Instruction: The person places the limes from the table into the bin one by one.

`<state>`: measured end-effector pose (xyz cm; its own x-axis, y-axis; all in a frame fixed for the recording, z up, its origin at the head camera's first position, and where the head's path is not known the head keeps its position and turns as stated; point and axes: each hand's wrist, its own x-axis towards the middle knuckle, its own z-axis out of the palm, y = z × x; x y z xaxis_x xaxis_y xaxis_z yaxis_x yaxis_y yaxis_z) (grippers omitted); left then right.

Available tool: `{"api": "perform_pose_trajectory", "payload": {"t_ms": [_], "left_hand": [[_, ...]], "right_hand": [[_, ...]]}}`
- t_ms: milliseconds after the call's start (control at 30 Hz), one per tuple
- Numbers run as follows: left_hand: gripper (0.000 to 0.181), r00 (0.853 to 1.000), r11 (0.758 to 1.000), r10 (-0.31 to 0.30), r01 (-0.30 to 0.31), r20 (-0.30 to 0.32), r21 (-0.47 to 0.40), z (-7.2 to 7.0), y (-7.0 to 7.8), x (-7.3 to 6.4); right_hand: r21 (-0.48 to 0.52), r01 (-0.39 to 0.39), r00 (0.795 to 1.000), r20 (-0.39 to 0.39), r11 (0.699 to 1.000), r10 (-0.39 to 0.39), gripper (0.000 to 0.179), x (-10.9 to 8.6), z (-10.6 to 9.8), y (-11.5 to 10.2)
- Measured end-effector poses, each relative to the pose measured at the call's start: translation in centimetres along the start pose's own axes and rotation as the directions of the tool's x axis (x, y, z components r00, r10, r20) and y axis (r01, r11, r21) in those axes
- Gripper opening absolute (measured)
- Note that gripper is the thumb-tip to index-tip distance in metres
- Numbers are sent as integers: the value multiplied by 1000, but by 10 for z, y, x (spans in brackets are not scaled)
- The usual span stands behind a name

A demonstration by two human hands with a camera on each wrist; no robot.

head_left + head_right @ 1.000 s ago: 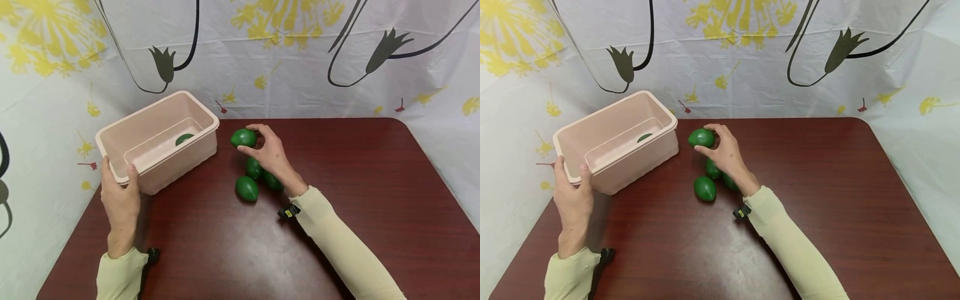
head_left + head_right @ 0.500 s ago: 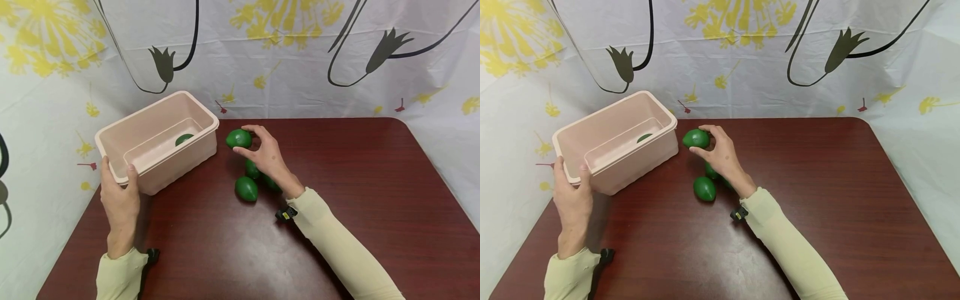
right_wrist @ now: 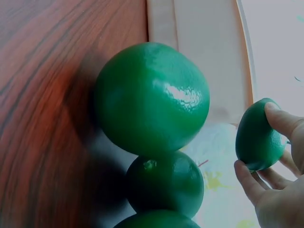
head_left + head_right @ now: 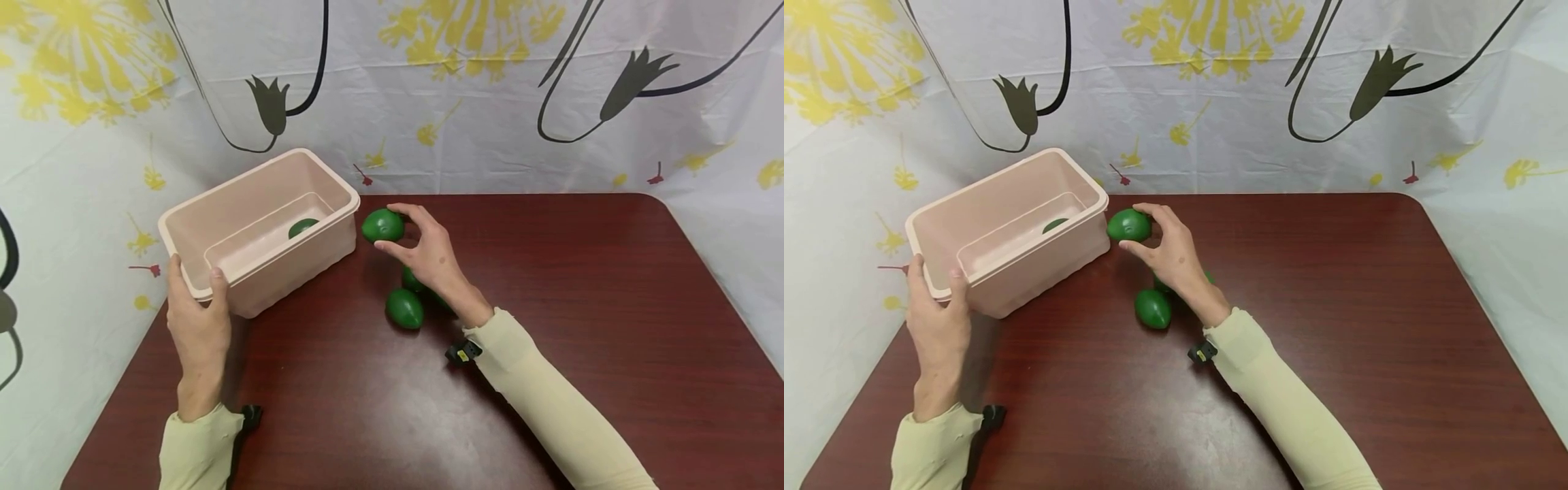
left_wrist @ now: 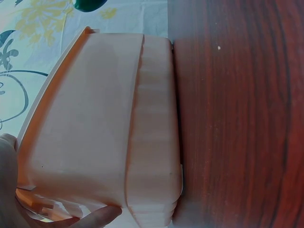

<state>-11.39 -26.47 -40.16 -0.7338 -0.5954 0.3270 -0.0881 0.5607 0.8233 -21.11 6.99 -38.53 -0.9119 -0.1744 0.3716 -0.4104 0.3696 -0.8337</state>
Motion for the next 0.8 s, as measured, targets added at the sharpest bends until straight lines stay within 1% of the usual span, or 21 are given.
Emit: {"api": "perform_pose_trajectory", "payload": {"t_ms": [200,333,800], "left_hand": [[73,1000,1000,0,0,-1,2,1,-1,0],[73,1000,1000,1,-1,-9,2,0,-1,0],[74,1000,1000,-3,3,2,0,-1,0,-1]], "right_hand": [[-6,26,1000,1,1000,-26,66,-1,6,-2],[13,46,999,6,999,-46,66,-3,11,-2],[58,99,995,-12,993,-99,64,-3,20,-10]]}}
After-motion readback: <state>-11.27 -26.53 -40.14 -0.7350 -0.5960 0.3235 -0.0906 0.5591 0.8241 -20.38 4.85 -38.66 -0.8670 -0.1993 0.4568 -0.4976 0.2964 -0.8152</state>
